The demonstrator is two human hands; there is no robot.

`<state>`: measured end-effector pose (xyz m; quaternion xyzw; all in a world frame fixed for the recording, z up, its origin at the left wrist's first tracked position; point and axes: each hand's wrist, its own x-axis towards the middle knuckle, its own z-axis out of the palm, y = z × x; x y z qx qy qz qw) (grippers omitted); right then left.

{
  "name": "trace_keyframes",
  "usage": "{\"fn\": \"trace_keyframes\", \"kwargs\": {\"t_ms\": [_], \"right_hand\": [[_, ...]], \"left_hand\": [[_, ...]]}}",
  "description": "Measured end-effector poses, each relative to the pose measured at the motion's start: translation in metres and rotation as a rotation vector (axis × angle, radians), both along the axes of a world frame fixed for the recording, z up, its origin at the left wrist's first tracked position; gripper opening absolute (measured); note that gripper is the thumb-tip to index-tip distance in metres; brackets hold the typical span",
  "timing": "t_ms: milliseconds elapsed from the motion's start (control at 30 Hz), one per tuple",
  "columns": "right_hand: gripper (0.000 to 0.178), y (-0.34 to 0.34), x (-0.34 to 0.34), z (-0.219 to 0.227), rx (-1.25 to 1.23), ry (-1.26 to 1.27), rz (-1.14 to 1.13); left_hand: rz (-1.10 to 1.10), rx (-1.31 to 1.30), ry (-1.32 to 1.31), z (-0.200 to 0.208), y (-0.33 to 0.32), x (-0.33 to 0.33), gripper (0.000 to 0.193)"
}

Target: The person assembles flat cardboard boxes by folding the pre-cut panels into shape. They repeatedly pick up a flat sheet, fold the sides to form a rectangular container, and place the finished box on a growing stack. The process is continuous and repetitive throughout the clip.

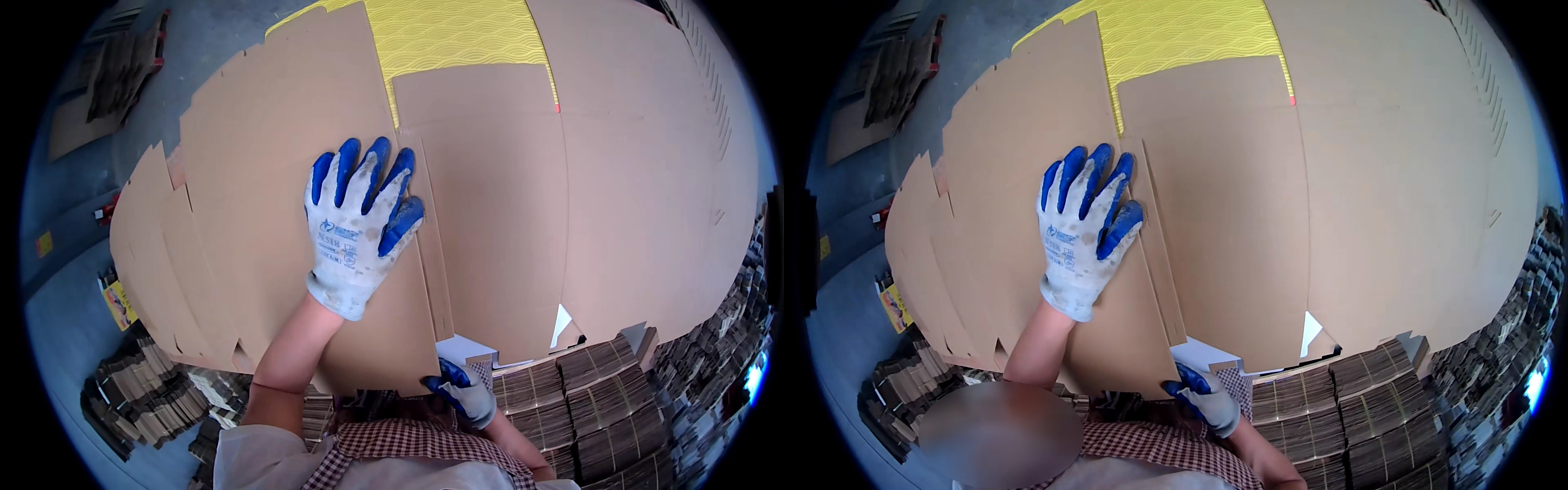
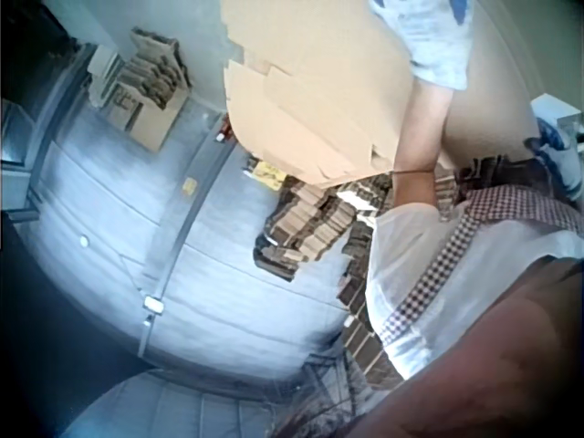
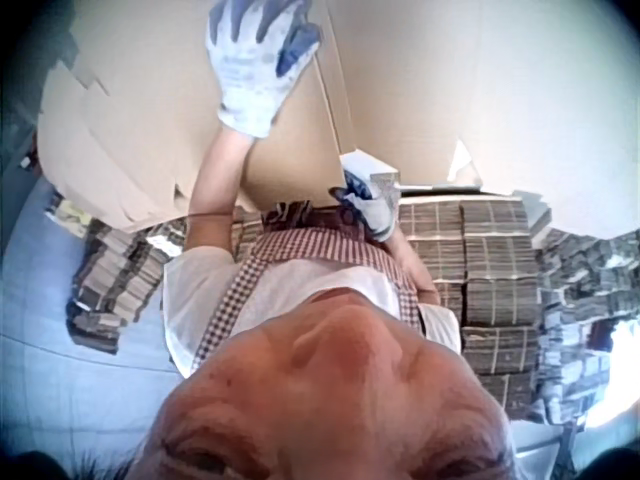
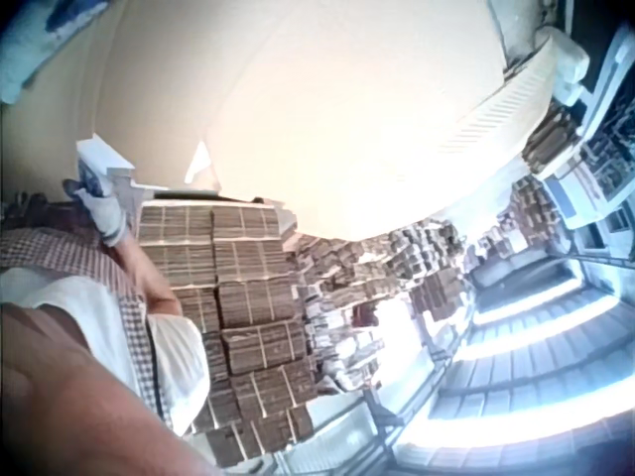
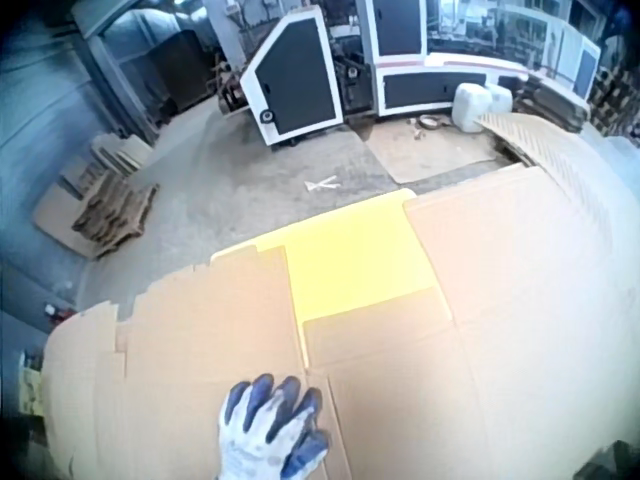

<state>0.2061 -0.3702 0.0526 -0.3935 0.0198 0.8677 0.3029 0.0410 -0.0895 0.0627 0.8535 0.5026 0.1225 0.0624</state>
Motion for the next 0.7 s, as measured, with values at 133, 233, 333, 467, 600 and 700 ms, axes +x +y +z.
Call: {"fn": "trace_keyframes", "kwargs": {"t_ms": [133, 233, 333, 467, 600, 700], "right_hand": [[0.048, 0.006, -0.004, 0.004, -0.097, 0.004, -0.072], [0.047, 0.005, -0.006, 0.003, -0.127, 0.009, -0.108], [0.046, 0.007, -0.007, 0.003, -0.108, 0.004, -0.124], [0.045, 0.009, -0.007, 0.001, -0.073, -0.026, -0.091], [0.044, 0.012, -0.006, 0.002, -0.078, -0.082, -0.057], [0.043, 0.015, -0.007, 0.003, -0.051, -0.096, -0.049]], "left_hand": [[-0.004, 0.011, 0.005, -0.006, 0.002, -0.001, 0.053], [-0.011, 0.007, 0.031, -0.005, 0.002, 0.000, 0.054], [-0.014, 0.017, 0.026, -0.007, 0.002, 0.001, 0.053], [-0.015, 0.013, 0.023, -0.007, 0.002, 0.003, 0.053], [-0.016, 0.025, 0.032, -0.010, 0.002, 0.004, 0.053], [-0.019, 0.023, 0.043, -0.009, 0.002, 0.006, 0.053]]}}
